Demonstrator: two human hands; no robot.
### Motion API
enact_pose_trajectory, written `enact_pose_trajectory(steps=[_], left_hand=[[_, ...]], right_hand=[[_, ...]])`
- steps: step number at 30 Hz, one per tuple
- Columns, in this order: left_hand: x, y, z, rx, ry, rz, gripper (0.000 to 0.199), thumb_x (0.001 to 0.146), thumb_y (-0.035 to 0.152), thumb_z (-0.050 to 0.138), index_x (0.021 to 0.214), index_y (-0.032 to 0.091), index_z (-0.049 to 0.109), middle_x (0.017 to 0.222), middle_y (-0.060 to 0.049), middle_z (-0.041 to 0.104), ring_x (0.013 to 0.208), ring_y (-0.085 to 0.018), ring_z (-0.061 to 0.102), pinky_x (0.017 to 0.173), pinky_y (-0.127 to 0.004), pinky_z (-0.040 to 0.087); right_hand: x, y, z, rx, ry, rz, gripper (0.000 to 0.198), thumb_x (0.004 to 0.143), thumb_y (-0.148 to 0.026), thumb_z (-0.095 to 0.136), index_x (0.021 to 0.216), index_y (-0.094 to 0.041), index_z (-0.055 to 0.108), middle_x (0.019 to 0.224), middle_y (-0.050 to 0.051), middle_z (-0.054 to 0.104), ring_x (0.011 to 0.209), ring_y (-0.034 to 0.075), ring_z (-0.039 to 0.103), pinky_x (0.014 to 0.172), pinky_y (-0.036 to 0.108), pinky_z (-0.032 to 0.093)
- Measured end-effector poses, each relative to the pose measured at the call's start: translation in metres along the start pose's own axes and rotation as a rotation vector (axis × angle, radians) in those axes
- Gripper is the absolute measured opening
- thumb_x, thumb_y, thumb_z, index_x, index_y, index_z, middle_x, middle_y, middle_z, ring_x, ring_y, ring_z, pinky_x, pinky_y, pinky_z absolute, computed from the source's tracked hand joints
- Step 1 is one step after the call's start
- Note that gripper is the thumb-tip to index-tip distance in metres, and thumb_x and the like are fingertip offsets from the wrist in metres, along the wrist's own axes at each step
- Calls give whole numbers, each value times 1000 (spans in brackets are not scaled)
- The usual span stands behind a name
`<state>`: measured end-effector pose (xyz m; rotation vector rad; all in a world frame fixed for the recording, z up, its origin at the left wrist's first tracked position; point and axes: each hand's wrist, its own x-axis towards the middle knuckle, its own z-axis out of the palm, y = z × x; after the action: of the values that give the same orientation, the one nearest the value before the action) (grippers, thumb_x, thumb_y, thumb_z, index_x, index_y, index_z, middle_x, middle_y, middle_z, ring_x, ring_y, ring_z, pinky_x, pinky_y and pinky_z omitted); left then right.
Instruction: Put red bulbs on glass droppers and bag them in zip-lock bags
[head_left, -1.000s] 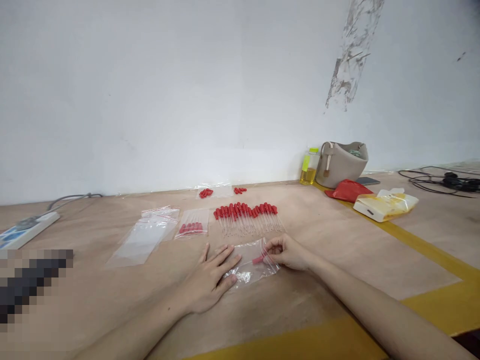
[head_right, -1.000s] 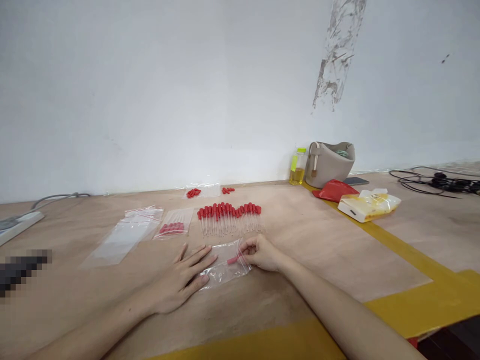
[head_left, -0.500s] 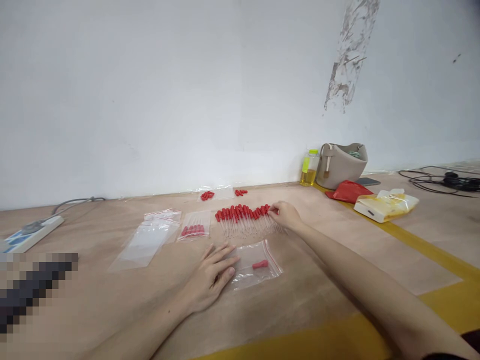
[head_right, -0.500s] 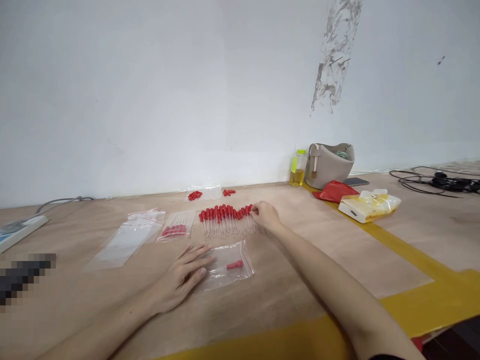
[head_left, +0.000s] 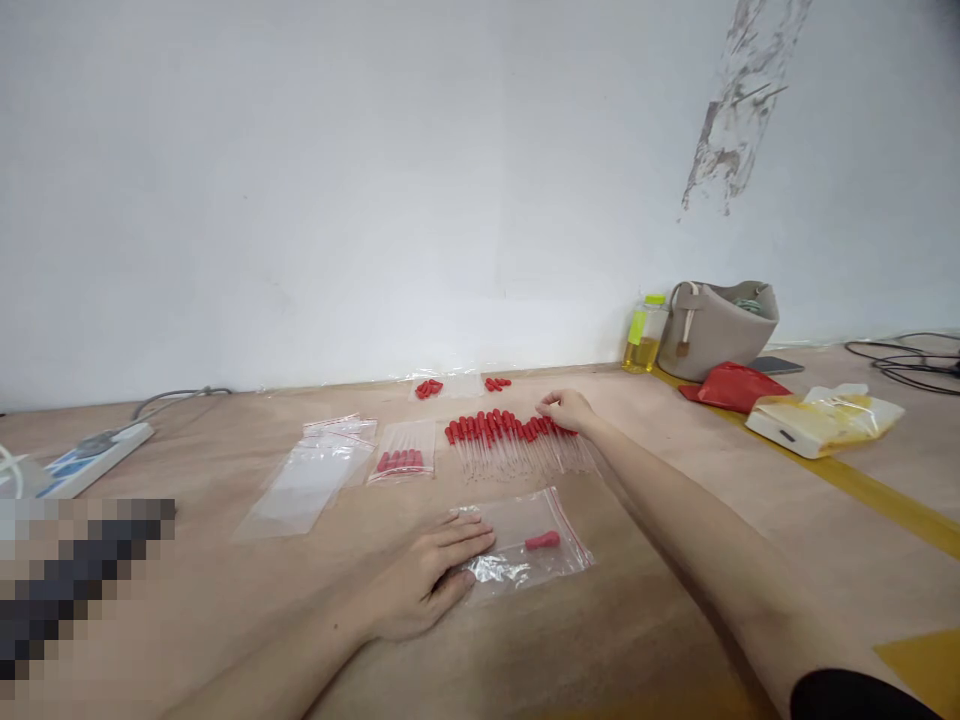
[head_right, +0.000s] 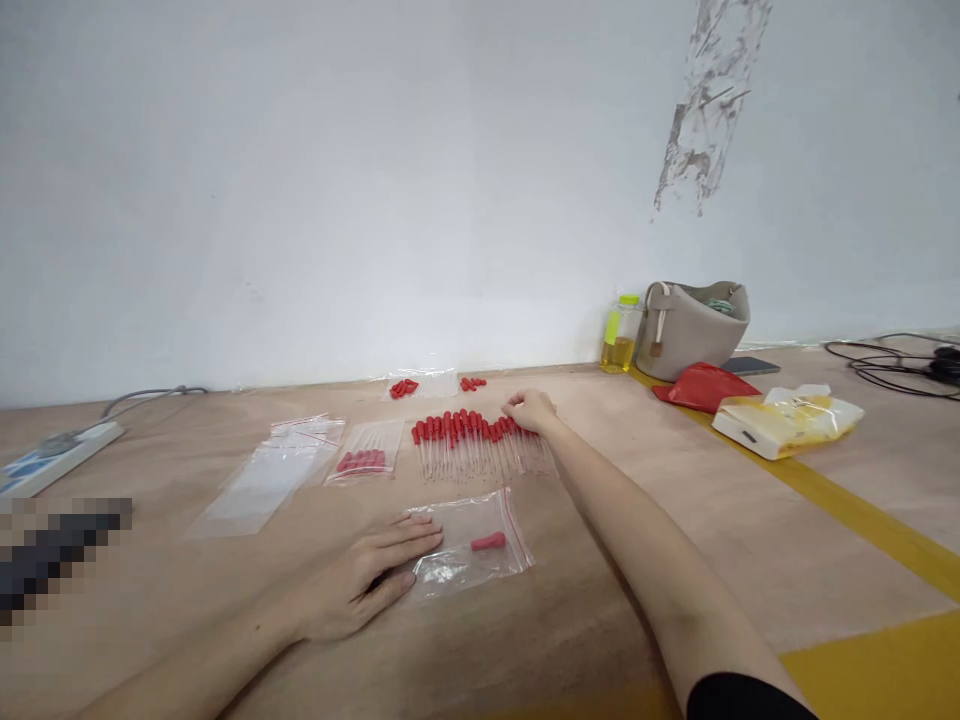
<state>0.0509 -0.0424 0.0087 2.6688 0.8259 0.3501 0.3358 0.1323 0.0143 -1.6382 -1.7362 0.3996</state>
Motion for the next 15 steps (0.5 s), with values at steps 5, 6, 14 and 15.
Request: enact_pose_trajectory(steps=[5,6,14,15], left_hand=[[1,-1,0,-21,11,3,40,89,28,35,128,27,36,132,1,39,122,-18,34,103,-41,25],[2,-1,1,-22,15,8,39,89,27,35,128,27,37,132,0,40,122,-18,34,103,-41,25],[4,-3,3,-9,20,23,40,88,27,36,128,26,37,131,-1,40,122,-17,33,103,-39,25],[4,-3,4,-6,22,22,40,88,27,36,128,26,37,131,-1,40,122,-18,34,103,-39,25]], right_hand=[[-30,-8,-33,426,-64,-22,27,75,-44,48,70,-17,49,64,1,62,43,6,44,45,20,36],[-41,-7,-37,560,-30,-22,30,74,-47,50,69,-18,46,61,0,60,41,6,42,43,19,34],[-120,13,-16,900,117,200,33,69,-47,56,72,-20,38,57,-4,56,43,7,48,43,19,37],[-125,11,-13,938,106,224,31,69,-45,57,72,-21,38,58,-4,56,45,7,50,45,19,39]])
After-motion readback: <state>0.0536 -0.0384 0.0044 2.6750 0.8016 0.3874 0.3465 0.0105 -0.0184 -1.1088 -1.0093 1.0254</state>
